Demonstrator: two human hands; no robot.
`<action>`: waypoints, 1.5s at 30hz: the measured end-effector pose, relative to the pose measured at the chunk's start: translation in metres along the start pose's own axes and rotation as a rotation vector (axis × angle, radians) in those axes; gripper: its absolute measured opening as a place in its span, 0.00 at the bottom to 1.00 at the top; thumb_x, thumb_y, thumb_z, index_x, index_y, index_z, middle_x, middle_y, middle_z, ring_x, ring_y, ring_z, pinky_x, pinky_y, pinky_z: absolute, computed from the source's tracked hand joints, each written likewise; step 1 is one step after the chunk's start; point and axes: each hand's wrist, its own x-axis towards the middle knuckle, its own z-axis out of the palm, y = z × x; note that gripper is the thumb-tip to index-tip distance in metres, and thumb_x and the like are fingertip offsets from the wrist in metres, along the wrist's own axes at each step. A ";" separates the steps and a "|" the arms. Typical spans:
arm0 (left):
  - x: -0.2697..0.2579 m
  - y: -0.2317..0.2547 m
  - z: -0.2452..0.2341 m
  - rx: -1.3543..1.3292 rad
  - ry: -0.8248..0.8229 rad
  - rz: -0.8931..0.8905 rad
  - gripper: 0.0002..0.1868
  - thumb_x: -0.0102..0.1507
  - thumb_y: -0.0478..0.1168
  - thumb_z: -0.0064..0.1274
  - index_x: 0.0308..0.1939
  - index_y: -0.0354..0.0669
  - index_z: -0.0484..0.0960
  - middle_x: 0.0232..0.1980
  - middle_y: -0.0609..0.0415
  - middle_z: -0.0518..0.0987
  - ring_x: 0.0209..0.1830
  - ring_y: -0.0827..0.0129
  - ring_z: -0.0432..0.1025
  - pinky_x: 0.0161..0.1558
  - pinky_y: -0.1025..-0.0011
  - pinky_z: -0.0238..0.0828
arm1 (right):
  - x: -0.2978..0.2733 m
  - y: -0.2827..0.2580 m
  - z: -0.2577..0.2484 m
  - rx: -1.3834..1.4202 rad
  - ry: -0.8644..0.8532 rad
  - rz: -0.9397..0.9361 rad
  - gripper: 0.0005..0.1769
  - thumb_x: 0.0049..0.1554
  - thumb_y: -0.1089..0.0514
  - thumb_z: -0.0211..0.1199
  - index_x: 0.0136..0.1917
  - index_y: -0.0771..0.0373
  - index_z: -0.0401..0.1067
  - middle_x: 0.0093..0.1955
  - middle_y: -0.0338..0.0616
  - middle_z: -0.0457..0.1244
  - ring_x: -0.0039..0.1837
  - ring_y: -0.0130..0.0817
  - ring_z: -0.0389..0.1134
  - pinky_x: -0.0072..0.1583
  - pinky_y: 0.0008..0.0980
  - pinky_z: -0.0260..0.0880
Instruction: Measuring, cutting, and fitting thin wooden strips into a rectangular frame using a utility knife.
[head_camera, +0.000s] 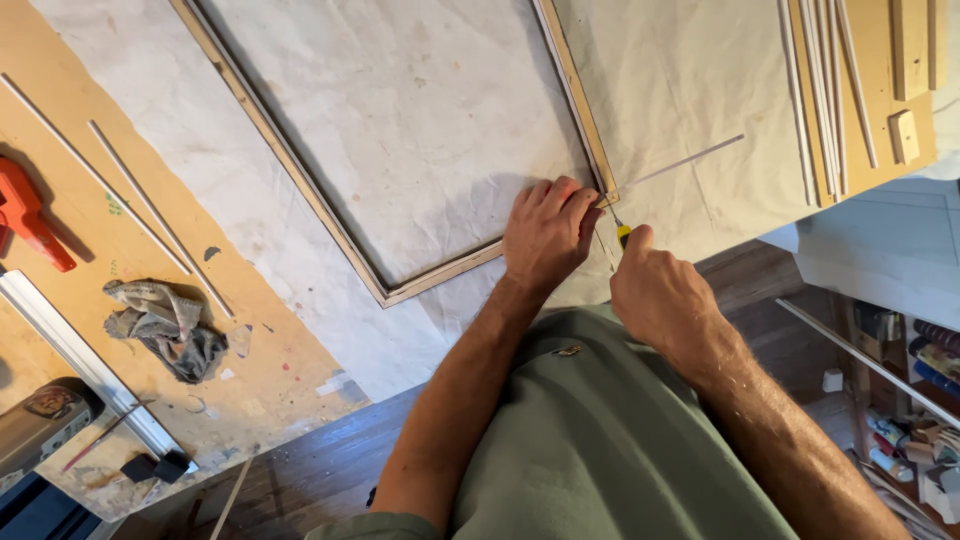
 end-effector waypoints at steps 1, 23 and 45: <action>0.000 0.000 0.000 0.001 0.003 0.000 0.08 0.62 0.46 0.57 0.43 0.51 0.80 0.40 0.58 0.71 0.36 0.59 0.73 0.43 0.61 0.72 | 0.000 -0.001 -0.004 -0.002 0.002 -0.002 0.15 0.56 0.58 0.43 0.55 0.66 0.56 0.38 0.67 0.68 0.39 0.74 0.73 0.40 0.62 0.73; -0.001 -0.005 0.001 -0.011 0.046 0.036 0.06 0.60 0.45 0.57 0.39 0.52 0.79 0.39 0.57 0.71 0.35 0.59 0.72 0.40 0.62 0.70 | -0.021 -0.050 -0.090 -0.167 -0.181 0.134 0.21 0.59 0.53 0.41 0.57 0.70 0.64 0.34 0.62 0.70 0.45 0.67 0.75 0.50 0.64 0.74; 0.065 0.070 -0.040 0.032 -0.002 -0.128 0.04 0.68 0.50 0.55 0.41 0.61 0.78 0.43 0.65 0.74 0.40 0.67 0.79 0.42 0.72 0.75 | -0.039 0.104 -0.031 0.765 0.497 -0.264 0.15 0.63 0.61 0.60 0.61 0.67 0.64 0.33 0.50 0.70 0.33 0.45 0.73 0.39 0.45 0.73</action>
